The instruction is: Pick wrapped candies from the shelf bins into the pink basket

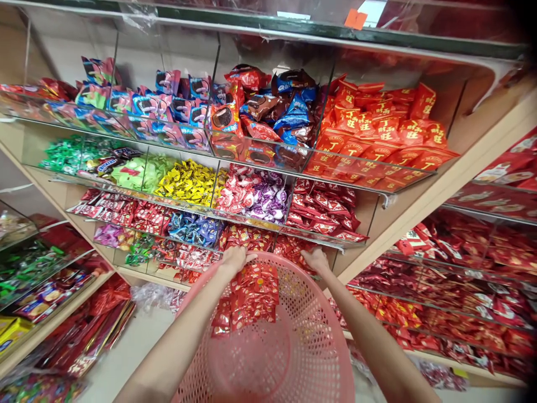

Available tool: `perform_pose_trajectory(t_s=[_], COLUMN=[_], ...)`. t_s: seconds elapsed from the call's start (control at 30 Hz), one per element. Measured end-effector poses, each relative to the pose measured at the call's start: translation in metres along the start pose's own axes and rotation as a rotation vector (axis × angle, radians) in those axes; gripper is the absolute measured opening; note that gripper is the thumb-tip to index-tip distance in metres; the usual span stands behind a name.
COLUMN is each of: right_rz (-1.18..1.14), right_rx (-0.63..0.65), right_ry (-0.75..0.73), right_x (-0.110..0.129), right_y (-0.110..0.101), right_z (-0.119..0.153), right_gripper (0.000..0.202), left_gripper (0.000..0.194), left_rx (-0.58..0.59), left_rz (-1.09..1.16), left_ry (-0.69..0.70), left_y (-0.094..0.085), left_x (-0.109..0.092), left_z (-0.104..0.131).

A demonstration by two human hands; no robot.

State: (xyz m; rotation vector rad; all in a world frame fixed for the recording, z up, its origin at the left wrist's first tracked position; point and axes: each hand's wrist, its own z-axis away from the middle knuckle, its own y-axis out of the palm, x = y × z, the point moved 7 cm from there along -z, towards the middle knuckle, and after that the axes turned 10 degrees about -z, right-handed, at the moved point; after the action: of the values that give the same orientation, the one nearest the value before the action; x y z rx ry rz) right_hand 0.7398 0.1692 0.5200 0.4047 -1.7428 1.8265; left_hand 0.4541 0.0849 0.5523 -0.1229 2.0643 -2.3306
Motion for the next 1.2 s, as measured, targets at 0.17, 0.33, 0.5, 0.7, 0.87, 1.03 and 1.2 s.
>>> perform_pose_trajectory(t_s=[0.17, 0.33, 0.5, 0.7, 0.87, 1.03, 1.2], right_rz=[-0.073, -0.098, -0.068, 0.132, 0.16, 0.174, 0.264], right_rx=[-0.01, 0.019, 0.323, 0.598, 0.556, 0.479, 0.478], right_ry=[-0.108, -0.297, -0.501, -0.55, -0.529, -0.563, -0.716], right_x=[0.017, 0.054, 0.105, 0.142, 0.157, 0.153, 0.149], right_y=[-0.023, -0.029, 0.023, 0.117, 0.152, 0.151, 0.141], right_z=[0.023, 0.083, 0.176, 0.238, 0.228, 0.222, 0.231], right_gripper=[0.04, 0.029, 0.022, 0.045, 0.044, 0.036, 0.041], left_gripper=[0.072, 0.072, 0.071, 0.07, 0.072, 0.071, 0.07], left_rx=[0.002, -0.006, 0.012, 0.025, 0.02, 0.034, 0.044], left_rz=[0.009, 0.017, 0.021, 0.013, 0.006, 0.011, 0.012], left_ry=[-0.005, -0.01, -0.009, 0.002, 0.002, 0.004, -0.003], left_y=[0.003, 0.004, 0.003, 0.001, 0.0, 0.002, 0.002], left_x=[0.0, 0.0, 0.0, -0.001, 0.0, 0.002, 0.003], left_z=[-0.001, -0.001, 0.001, 0.001, 0.003, 0.003, 0.003])
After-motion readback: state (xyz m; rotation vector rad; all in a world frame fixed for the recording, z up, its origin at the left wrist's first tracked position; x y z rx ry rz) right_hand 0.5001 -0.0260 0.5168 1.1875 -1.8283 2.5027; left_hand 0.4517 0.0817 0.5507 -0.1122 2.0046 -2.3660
